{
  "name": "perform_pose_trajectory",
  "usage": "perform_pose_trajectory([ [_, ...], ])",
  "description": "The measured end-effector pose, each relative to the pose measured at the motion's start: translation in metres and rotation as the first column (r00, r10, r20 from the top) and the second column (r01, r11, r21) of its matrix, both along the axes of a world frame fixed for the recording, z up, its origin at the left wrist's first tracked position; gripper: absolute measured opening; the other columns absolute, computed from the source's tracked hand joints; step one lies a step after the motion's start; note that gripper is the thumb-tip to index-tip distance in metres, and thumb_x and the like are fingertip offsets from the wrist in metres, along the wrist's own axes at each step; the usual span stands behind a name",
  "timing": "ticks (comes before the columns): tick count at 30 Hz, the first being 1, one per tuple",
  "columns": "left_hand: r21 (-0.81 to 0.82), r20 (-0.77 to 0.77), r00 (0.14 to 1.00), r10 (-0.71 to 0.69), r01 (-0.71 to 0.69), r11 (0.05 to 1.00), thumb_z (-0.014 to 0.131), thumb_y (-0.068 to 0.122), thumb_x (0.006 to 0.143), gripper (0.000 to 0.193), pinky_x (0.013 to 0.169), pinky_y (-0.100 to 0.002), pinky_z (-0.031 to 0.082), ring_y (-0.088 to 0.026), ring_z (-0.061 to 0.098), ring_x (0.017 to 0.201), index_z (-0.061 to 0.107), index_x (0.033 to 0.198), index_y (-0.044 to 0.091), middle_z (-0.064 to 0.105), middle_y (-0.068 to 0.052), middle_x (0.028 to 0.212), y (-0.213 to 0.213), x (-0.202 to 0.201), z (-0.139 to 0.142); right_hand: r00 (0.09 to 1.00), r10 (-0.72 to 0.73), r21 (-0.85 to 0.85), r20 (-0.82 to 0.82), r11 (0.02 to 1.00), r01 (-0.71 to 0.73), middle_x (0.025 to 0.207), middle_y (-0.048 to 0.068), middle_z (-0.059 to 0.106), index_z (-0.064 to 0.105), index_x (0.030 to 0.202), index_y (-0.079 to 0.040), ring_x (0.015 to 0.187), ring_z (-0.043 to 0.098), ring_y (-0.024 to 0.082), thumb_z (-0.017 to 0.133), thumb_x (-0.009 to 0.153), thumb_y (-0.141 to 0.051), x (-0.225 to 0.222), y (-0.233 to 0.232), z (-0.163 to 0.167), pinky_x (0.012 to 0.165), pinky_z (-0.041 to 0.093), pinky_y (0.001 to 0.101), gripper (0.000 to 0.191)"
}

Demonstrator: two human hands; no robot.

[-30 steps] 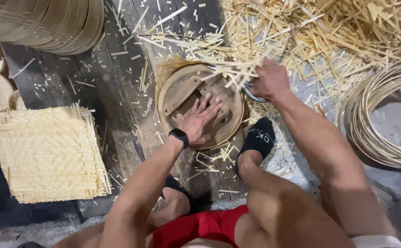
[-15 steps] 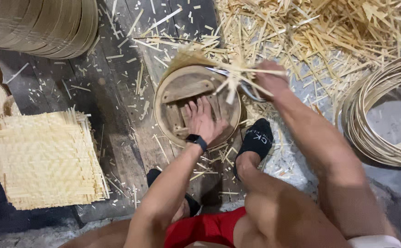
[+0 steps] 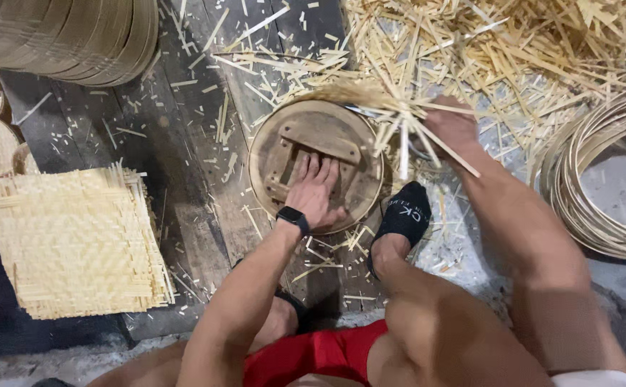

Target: The person places a woven bamboo mat on a wooden block, fits a bamboo ring over it, and trims the excess mat with shears. The person repeats this process multiple times, stacking the finished trays.

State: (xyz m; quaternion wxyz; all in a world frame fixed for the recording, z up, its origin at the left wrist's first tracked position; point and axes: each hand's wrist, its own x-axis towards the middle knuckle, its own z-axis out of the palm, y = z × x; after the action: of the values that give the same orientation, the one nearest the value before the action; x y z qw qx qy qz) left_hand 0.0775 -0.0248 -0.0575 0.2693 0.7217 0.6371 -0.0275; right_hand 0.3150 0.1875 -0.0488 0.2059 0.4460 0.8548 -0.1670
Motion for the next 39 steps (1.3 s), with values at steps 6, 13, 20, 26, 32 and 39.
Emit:
perform_pose_trajectory([
  [6, -0.003, -0.026, 0.995, -0.093, 0.093, 0.996, 0.076, 0.054, 0.072, 0.110, 0.126, -0.052, 0.012, -0.046, 0.029, 0.147, 0.030, 0.153, -0.005, 0.037, -0.025, 0.157, -0.001, -0.001, 0.001, 0.986, -0.043, 0.202, -0.159, 0.977, 0.076, 0.100, 0.016, 0.063, 0.073, 0.103, -0.005, 0.091, 0.063, 0.028, 0.086, 0.081, -0.041, -0.027, -0.004, -0.013, 0.075, 0.058, 0.0373, 0.044],
  [13, -0.147, -0.036, 0.962, -0.270, 0.262, 0.954, 0.084, 0.050, 0.064, 0.117, 0.126, -0.049, 0.011, -0.040, 0.027, 0.149, 0.029, 0.154, -0.001, 0.034, -0.022, 0.160, 0.001, -0.017, 0.014, 0.993, -0.002, 0.066, -0.114, 0.998, 0.010, 0.101, 0.015, 0.063, 0.075, 0.110, -0.013, 0.097, 0.062, 0.030, 0.072, 0.087, -0.040, -0.006, 0.000, -0.001, 0.081, 0.054, 0.0454, 0.035],
  [20, -0.057, 0.006, 0.949, -0.315, 0.315, 0.947, 0.087, 0.045, 0.060, 0.115, 0.127, -0.047, 0.012, -0.033, 0.027, 0.152, 0.034, 0.153, 0.002, 0.037, -0.018, 0.160, 0.003, -0.021, 0.016, 0.981, 0.125, 0.258, -0.151, 0.963, -0.083, 0.099, 0.013, 0.063, 0.075, 0.101, -0.009, 0.098, 0.060, 0.028, 0.066, 0.094, -0.036, -0.030, -0.001, -0.013, 0.087, 0.051, 0.0415, 0.029],
  [26, -0.019, 0.022, 0.927, -0.375, 0.376, 0.927, 0.081, 0.030, 0.062, 0.101, 0.128, -0.050, 0.013, -0.030, 0.025, 0.153, 0.042, 0.152, 0.005, 0.035, -0.012, 0.162, -0.003, -0.037, 0.003, 0.957, 0.281, 0.311, -0.072, 0.918, -0.246, 0.099, 0.009, 0.066, 0.073, 0.107, -0.011, 0.089, 0.065, 0.023, 0.061, 0.093, -0.018, -0.012, 0.009, -0.021, 0.071, 0.056, 0.0382, 0.019],
  [32, -0.147, 0.071, 0.893, -0.444, 0.450, 0.881, 0.078, 0.027, 0.061, 0.100, 0.126, -0.046, 0.014, -0.030, 0.020, 0.155, 0.041, 0.150, 0.003, 0.029, -0.012, 0.165, -0.007, -0.050, -0.010, 0.866, -0.473, -0.198, -0.164, 0.876, 0.441, 0.083, 0.007, 0.070, 0.071, 0.104, -0.020, 0.070, 0.070, 0.024, 0.057, 0.099, -0.036, 0.009, 0.007, 0.002, 0.066, 0.059, 0.0401, 0.022],
  [39, -0.081, 0.068, 0.867, -0.493, 0.498, 0.864, 0.064, 0.022, 0.079, 0.077, 0.127, -0.049, 0.011, -0.030, 0.019, 0.155, 0.042, 0.151, 0.004, 0.027, -0.012, 0.167, -0.006, -0.053, -0.008, 0.966, 0.246, 0.222, 0.077, 0.940, -0.257, 0.081, 0.012, 0.072, 0.077, 0.079, -0.014, 0.079, 0.069, 0.026, 0.068, 0.069, -0.040, -0.046, 0.009, -0.019, 0.073, 0.057, 0.0352, 0.030],
])
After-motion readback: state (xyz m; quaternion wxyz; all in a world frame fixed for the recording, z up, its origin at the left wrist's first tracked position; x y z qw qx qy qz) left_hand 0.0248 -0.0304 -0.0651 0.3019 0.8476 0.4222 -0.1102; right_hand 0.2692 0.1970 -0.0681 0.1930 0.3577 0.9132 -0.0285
